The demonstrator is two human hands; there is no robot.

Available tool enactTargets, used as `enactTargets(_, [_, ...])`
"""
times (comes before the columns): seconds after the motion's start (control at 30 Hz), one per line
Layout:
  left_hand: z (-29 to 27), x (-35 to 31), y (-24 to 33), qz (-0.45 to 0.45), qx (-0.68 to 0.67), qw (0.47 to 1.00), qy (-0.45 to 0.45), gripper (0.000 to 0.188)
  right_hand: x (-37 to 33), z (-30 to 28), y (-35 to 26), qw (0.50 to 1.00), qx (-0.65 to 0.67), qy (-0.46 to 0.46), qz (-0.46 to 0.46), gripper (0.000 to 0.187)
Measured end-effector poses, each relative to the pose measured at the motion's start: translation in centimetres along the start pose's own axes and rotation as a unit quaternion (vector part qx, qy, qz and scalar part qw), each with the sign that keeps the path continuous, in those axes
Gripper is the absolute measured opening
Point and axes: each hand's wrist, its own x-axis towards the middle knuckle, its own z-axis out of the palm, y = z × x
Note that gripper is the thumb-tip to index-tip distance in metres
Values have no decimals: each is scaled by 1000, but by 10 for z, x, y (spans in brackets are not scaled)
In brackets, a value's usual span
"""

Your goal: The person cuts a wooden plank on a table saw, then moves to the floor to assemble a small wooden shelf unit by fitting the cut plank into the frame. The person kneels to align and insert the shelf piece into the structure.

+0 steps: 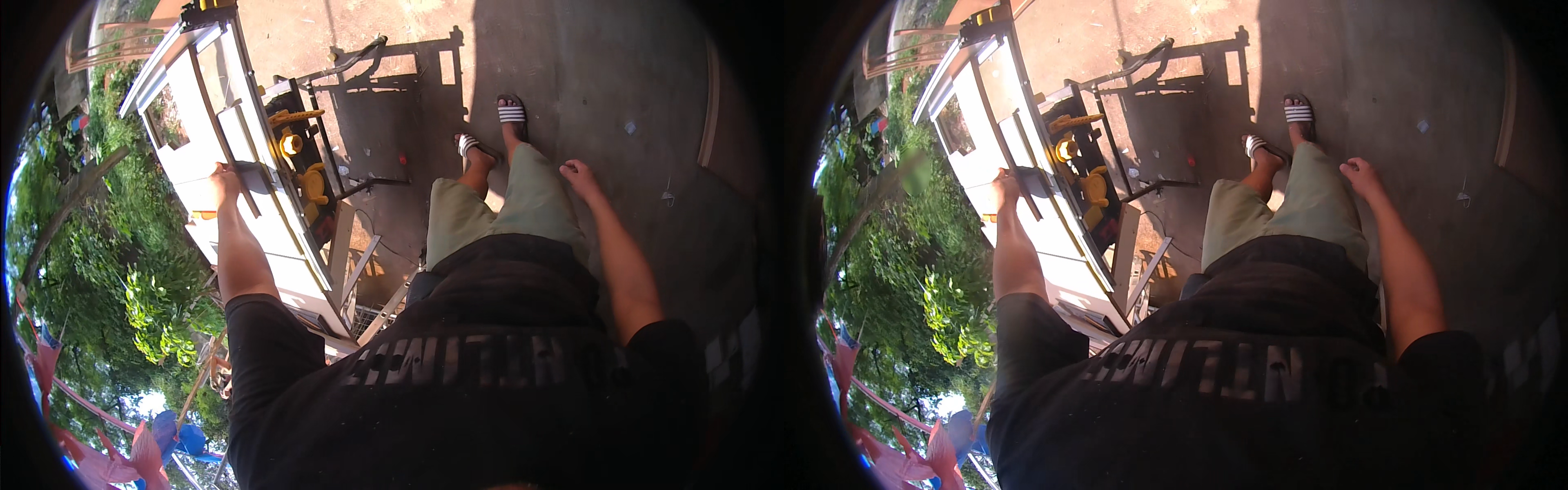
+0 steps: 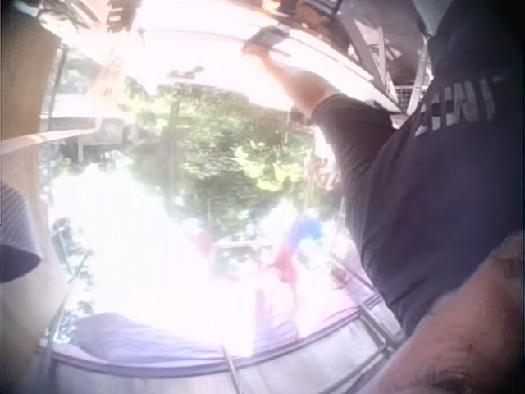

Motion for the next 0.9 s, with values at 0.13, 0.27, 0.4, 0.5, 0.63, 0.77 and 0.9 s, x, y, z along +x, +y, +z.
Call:
enactTargets(0.13, [23,16,-23,-32,-186,982,2,11,-6,-17,-100,991,-122,3,-45,48])
enactTargets(0.27, [64,39,-51,-24,-217,975,46,16,13,4,-220,971,-193,6,-141,35])
enactTargets(0.4, [51,26,-6,-130,-112,984,42,47,56,99,-352,932,-214,-19,-291,28])
enactTargets(0.5, [77,25,-11,-197,-65,978,11,50,82,208,-455,901,-186,-63,-387,29])
enactTargets(0.63, [8,-6,28,-196,-145,970,-6,49,117,326,-535,917,-98,-114,-369,36])
enactTargets(0.77, [10,-12,27,-140,-180,967,112,50,177,399,-520,921,1,-140,-364,34])
enactTargets(0.9, [22,-15,18,-130,-183,957,185,56,159,403,-512,926,-5,-171,-336,34])
